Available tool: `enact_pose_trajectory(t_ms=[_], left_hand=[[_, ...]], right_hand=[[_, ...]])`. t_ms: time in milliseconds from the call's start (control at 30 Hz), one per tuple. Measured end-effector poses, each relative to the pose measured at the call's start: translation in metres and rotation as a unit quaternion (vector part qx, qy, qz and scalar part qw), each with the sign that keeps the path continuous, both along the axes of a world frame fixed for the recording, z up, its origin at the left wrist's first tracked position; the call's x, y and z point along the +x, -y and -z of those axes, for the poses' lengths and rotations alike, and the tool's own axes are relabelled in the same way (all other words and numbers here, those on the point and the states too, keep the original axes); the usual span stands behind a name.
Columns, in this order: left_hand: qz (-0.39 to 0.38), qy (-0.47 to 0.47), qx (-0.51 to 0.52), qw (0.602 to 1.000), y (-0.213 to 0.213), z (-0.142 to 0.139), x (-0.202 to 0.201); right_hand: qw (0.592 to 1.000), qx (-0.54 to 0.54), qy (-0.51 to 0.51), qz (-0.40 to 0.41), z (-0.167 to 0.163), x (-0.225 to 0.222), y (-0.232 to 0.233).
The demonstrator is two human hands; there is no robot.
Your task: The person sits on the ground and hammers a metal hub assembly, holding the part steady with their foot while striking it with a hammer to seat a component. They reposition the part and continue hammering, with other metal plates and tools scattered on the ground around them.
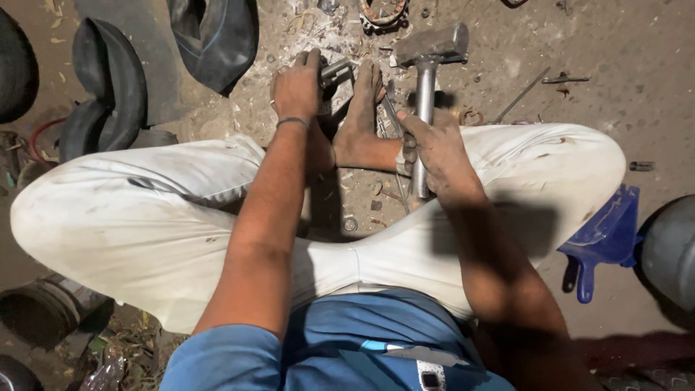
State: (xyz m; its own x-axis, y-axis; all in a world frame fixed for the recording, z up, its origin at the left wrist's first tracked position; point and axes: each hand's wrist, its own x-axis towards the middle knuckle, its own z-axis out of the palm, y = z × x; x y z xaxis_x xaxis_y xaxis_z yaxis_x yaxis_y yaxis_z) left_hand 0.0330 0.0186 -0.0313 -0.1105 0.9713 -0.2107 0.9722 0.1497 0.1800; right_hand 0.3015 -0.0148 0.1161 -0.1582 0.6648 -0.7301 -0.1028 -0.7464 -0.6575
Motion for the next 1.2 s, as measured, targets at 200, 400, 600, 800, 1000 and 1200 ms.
enact_pose_trajectory(t_ms=[200, 400, 600, 800, 1000, 1200], left_hand=[[-0.034, 0.098, 0.091, 0.99, -0.001, 0.002, -0.011], [-0.152, 0.503, 0.274, 0.806, -0.042, -0.007, -0.031], [-0.243, 0.552, 0.236, 0.762, -0.04, -0.008, -0.041], [-0.343, 0.399, 0.145, 0.838, -0.015, 0.008, -0.041], [-0.235, 0.457, 0.279, 0.811, -0.009, 0.013, -0.033], [-0.245, 0.331, 0.214, 0.886, -0.002, 0.005, -0.035]], right_hand=[[1.0, -0.008, 0.004, -0.003, -0.004, -0.003, -0.001], [0.999, -0.016, -0.035, 0.017, -0.005, -0.001, 0.003], [0.999, -0.023, -0.022, 0.008, -0.009, -0.002, 0.004], [0.999, -0.022, -0.03, 0.01, -0.012, 0.001, 0.004], [0.998, -0.05, -0.041, 0.021, -0.014, -0.002, 0.003], [0.998, -0.037, -0.036, 0.021, -0.013, 0.001, 0.004]])
